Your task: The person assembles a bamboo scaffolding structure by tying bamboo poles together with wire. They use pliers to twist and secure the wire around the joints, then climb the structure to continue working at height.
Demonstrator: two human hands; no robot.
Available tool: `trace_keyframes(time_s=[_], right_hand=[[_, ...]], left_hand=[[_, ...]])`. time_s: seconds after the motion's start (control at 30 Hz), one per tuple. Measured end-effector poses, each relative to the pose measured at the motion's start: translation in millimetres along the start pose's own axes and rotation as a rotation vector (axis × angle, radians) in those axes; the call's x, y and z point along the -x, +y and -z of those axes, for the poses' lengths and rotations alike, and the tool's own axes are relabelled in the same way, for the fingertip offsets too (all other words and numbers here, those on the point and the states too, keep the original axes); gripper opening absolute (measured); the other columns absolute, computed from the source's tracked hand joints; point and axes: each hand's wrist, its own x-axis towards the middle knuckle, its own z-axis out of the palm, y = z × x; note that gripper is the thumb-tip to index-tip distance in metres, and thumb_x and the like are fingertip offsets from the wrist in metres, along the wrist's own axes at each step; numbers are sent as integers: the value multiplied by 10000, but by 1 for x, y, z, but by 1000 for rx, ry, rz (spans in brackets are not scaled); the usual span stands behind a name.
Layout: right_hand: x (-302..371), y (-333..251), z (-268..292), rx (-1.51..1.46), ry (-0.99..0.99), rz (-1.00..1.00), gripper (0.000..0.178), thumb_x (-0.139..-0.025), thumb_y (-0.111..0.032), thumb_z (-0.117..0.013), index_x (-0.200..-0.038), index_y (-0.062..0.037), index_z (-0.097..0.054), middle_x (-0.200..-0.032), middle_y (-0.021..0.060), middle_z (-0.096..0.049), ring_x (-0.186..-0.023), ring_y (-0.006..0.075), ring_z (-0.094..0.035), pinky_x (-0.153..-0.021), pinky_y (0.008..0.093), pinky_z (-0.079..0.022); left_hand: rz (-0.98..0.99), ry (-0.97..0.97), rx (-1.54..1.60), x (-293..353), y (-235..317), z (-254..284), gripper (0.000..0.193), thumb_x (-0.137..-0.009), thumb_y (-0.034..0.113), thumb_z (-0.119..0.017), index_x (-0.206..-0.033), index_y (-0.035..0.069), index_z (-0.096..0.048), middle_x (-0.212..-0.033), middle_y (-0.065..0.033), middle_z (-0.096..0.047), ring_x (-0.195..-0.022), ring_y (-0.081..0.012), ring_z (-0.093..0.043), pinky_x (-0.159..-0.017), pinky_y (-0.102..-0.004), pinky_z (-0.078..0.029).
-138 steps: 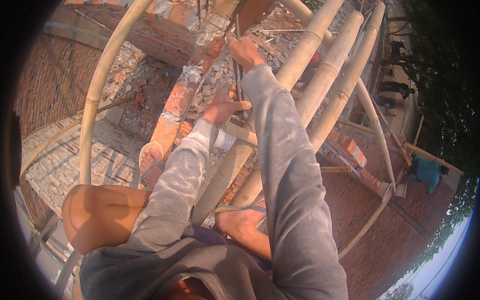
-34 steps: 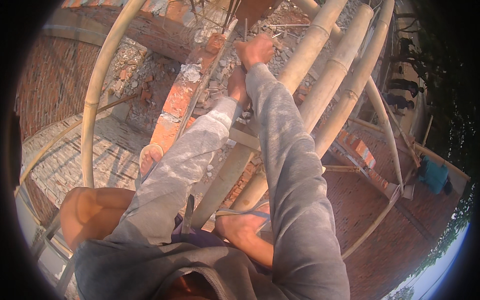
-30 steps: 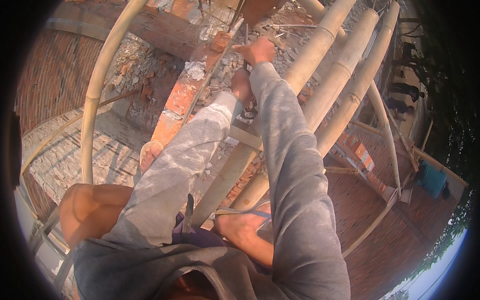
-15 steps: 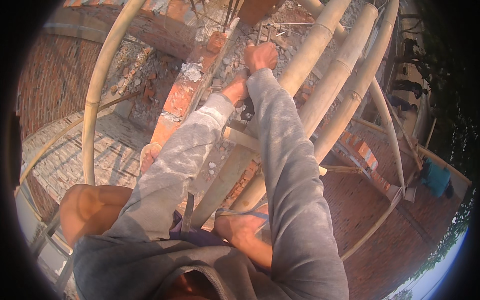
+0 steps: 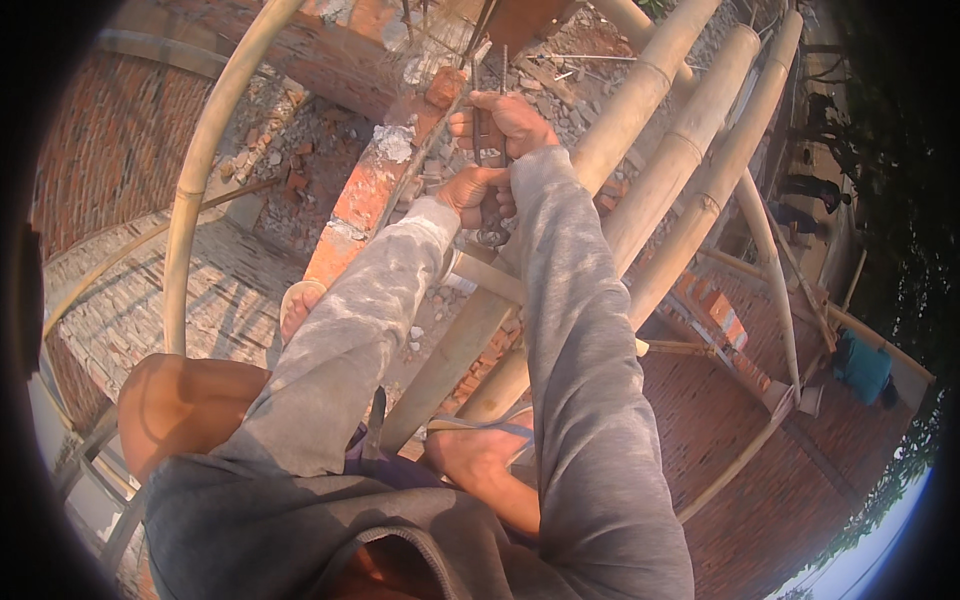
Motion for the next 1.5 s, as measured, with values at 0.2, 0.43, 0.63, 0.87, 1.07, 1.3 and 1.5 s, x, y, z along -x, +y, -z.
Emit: trace_keyframes(time_s=[0.2, 0.43, 0.63, 0.87, 1.07, 1.3, 1.5], right_hand=[[-23, 9, -1, 894, 576, -107, 293, -1017, -234, -726, -1011, 56, -766, -1096, 223, -805, -911, 360, -803, -806, 458, -641], [4, 8, -22, 997, 1009, 225, 579, -861, -469, -893, -979, 90, -796, -1107, 328, -796, -1076, 429, -799, -927, 512, -614], [19, -13, -39, 1122, 874, 221, 645, -733, -544, -984, -742, 62, -764, -901, 279, -803, -903, 399, -817, -801, 502, -625], [36, -34, -5, 566, 397, 81, 399, -826, -367, -973, -836, -11, -793, -886, 143, -795, -689, 224, -707, -642, 416, -572], [7, -7, 5, 120, 132, 28, 226, -1057, -167, -745, -1223, -14, -736, -1087, 128, -817, -882, 217, -797, -674, 313, -582], [8, -11, 1, 218, 310, 64, 236, -1063, -128, -683, -1208, 57, -695, -967, 158, -810, -811, 226, -803, -506, 327, -488], [22, -15, -10, 211, 241, 188, 328, -1020, -246, -751, -1191, 30, -705, -1020, 174, -802, -820, 221, -793, -574, 326, -521]], left_hand=[[-137, 383, -268, -25, -19, -1, 167, -947, 121, -780, -1049, 0, -728, -943, -105, -733, -799, -270, -704, -697, -429, -538], [29, 632, -944, -44, -15, -6, 346, -910, 191, -815, -1066, -107, -735, -1070, -171, -791, -929, -304, -759, -779, -444, -583], [-50, 301, -482, -2, -8, -13, 175, -948, 106, -764, -1060, -25, -731, -871, -100, -737, -662, -212, -675, -593, -360, -495], [-33, 27, -179, -1, -6, -17, 155, -932, 92, -850, -955, 45, -703, -799, -38, -663, -665, -175, -621, -616, -363, -521], [-46, 104, -68, 3, -9, -12, 190, -893, 88, -890, -969, 38, -724, -799, -62, -698, -672, -182, -661, -631, -367, -555], [-60, 481, -335, -5, 3, -36, 234, -855, 11, -815, -1057, -31, -706, -856, -130, -737, -662, -229, -737, -549, -362, -586], [-266, 555, -303, -8, -4, -42, 209, -782, -38, -806, -938, -34, -666, -729, -125, -676, -513, -222, -647, -443, -380, -508]])
